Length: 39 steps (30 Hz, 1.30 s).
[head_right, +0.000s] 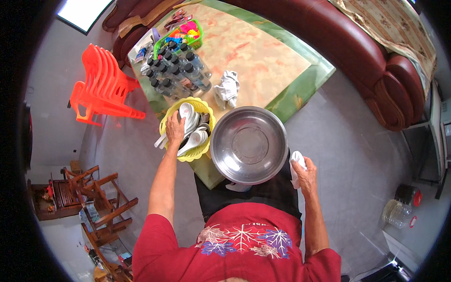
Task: The person wipes white plastic spoons with a white cloth. They pick up spoons from a metal bowl, wipe them, and place them into a yellow basket. The person repeats this process for multiple spoons.
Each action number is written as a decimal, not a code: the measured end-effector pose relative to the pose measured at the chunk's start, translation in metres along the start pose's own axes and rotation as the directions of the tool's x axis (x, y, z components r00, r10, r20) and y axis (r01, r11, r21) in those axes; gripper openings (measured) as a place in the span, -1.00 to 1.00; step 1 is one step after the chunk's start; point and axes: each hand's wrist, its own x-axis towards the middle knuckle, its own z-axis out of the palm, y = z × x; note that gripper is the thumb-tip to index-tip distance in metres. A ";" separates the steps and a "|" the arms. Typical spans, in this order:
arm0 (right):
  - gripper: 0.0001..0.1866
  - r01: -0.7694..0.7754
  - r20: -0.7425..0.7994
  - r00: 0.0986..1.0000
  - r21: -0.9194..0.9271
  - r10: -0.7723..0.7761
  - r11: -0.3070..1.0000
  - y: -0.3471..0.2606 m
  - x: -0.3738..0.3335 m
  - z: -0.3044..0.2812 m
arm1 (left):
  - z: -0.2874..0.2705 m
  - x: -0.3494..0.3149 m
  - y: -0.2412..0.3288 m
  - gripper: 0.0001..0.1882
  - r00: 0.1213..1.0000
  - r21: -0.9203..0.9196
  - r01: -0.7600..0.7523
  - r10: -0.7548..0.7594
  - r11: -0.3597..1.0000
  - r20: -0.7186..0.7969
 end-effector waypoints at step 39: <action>-0.86 -0.077 0.296 0.953 0.004 0.072 0.997 0.011 -0.012 0.010 | -0.104 -0.200 0.125 -0.44 0.666 -0.622 0.715 0.039 -0.320 0.745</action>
